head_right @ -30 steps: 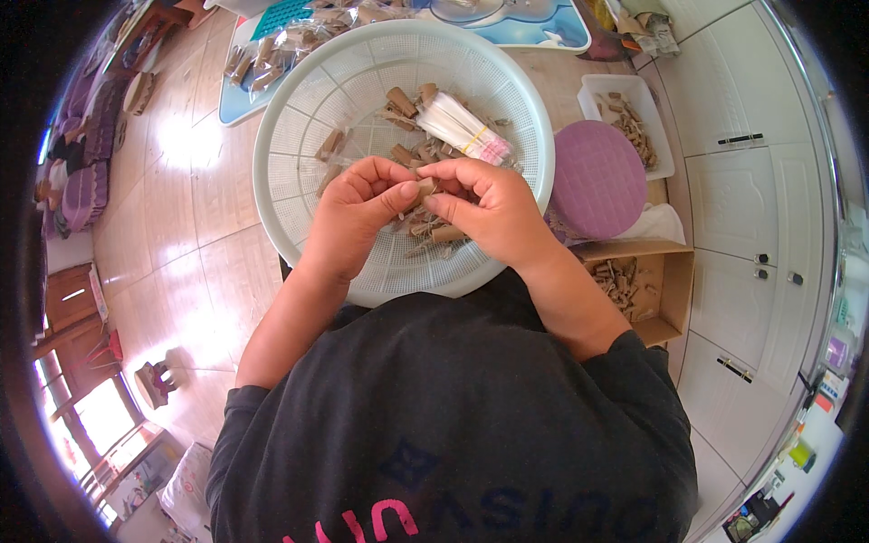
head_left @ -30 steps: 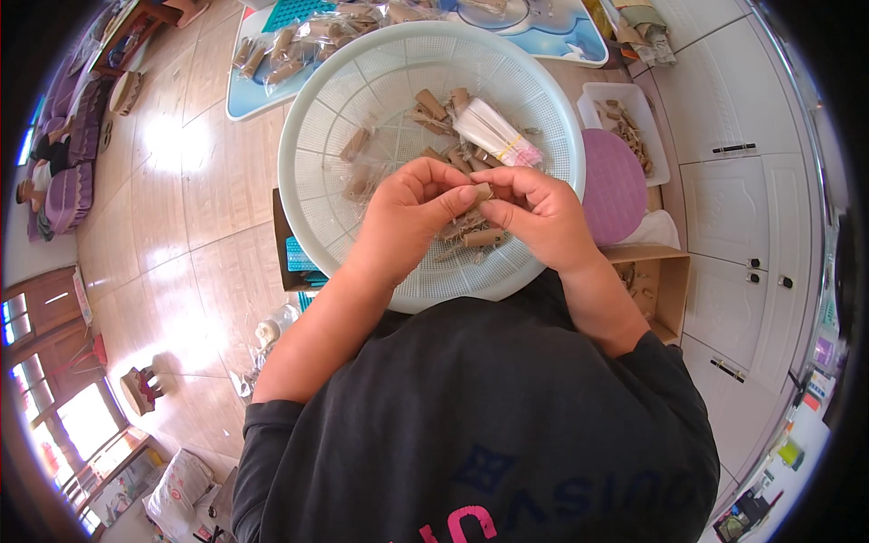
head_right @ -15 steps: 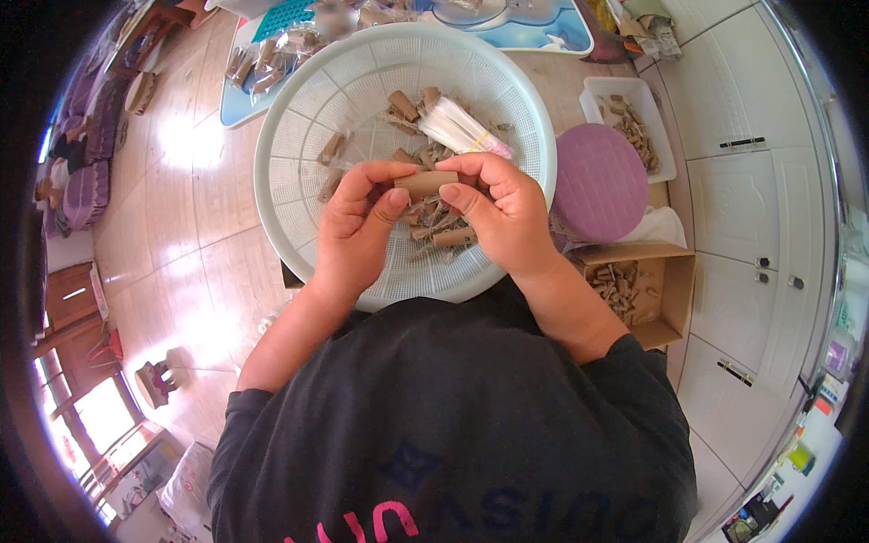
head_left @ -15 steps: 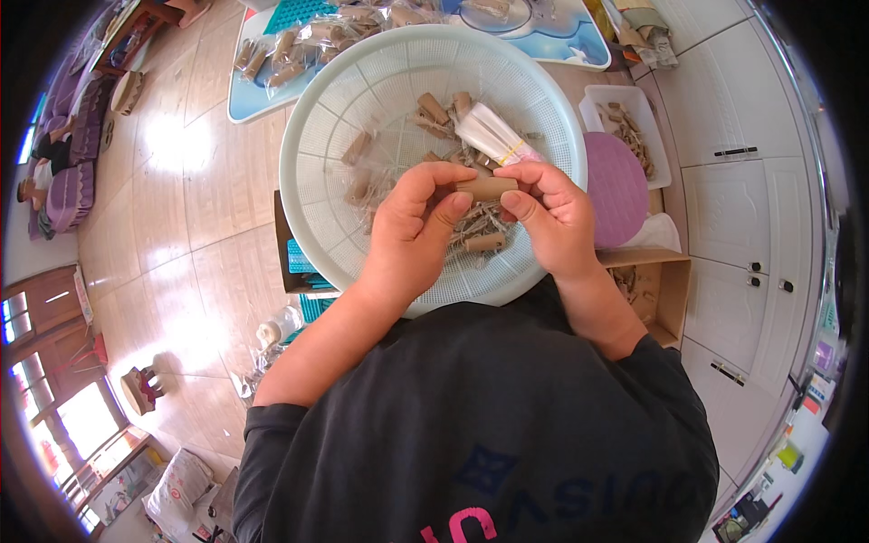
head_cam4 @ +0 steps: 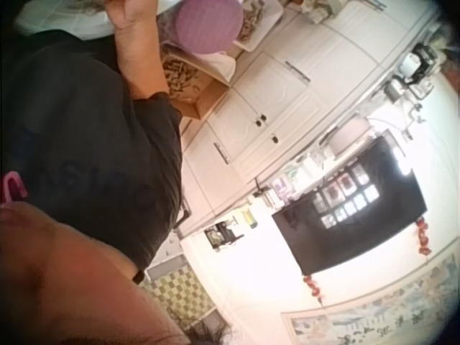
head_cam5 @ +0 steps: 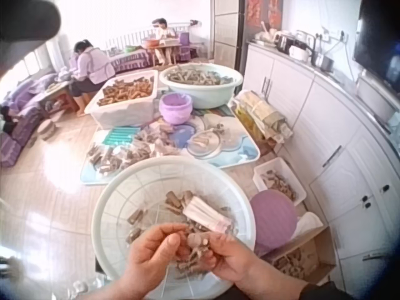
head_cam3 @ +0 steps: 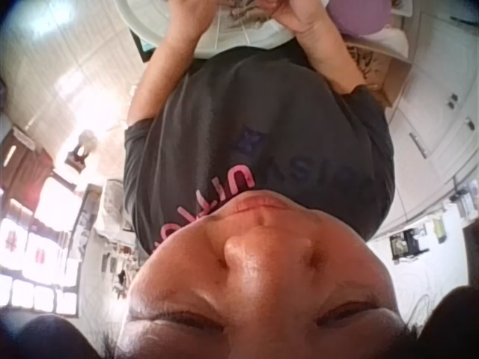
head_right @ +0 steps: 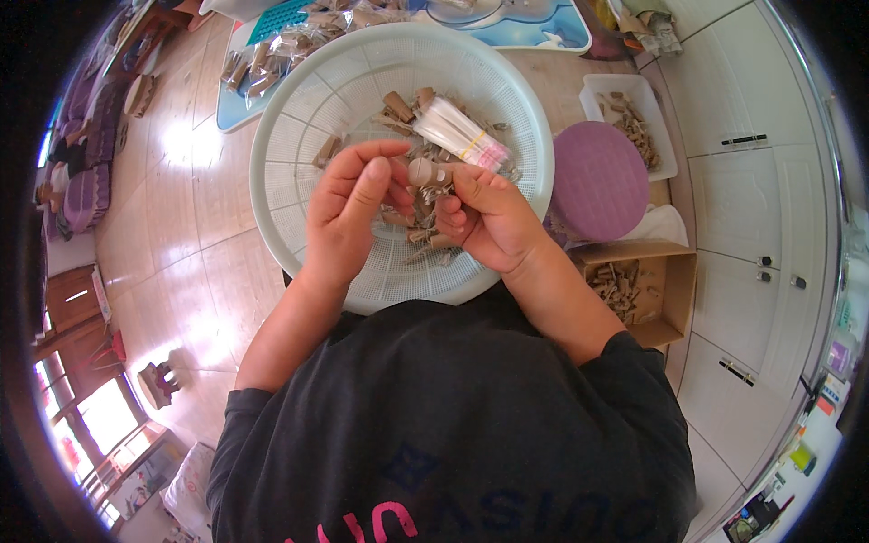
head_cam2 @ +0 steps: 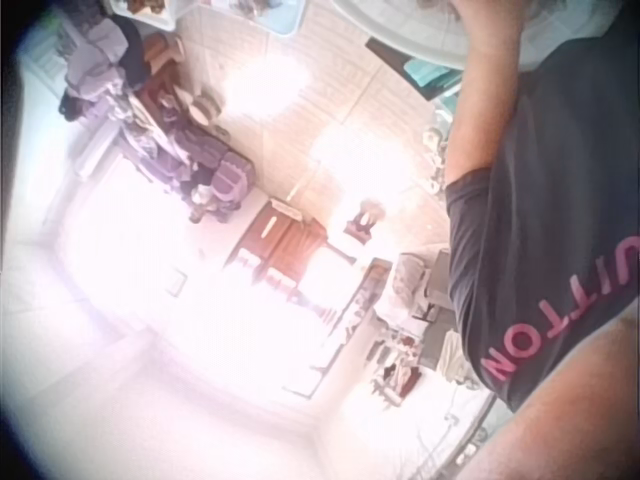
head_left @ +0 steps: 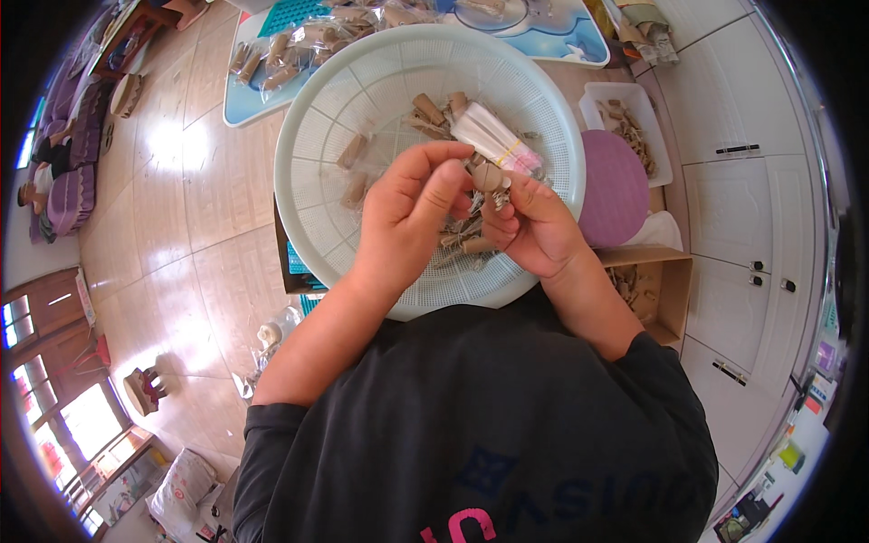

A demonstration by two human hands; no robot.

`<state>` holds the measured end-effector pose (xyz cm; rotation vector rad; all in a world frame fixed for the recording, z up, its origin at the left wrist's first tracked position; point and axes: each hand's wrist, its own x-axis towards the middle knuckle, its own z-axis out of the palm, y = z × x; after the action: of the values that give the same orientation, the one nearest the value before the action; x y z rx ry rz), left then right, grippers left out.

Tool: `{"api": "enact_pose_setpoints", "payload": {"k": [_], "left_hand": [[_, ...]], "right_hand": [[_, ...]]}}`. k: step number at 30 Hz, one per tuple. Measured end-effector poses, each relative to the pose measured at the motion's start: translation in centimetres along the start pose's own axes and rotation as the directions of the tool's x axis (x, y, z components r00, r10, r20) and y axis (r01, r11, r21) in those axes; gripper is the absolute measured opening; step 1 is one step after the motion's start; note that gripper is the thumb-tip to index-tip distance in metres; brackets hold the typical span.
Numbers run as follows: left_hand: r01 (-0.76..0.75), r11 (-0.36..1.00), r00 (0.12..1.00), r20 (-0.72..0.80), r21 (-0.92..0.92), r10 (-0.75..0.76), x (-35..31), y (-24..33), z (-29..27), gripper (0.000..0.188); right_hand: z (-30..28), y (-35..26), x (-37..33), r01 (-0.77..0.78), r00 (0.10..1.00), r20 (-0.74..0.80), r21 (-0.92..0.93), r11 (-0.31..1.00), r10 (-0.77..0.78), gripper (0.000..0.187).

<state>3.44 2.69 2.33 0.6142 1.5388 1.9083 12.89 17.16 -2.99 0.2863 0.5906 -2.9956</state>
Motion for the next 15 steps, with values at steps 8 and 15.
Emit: {"api": "enact_pose_setpoints", "payload": {"k": [8, 15], "left_hand": [[-0.217, 0.831, 0.976, 0.117, 0.511, 0.183, -1.1, 1.4, 0.2, 0.025], [-0.347, 0.712, 0.928, 0.114, 0.610, 0.355, -1.2, 0.3, 0.9, 0.020]], "right_hand": [[2.0, 0.0, -1.1, 0.310, 0.907, -0.052, -0.587, 0.748, -0.417, 0.022], [2.6, 1.0, -1.5, 0.343, 0.893, -0.028, -0.604, 0.720, -0.449, 0.021]]}}
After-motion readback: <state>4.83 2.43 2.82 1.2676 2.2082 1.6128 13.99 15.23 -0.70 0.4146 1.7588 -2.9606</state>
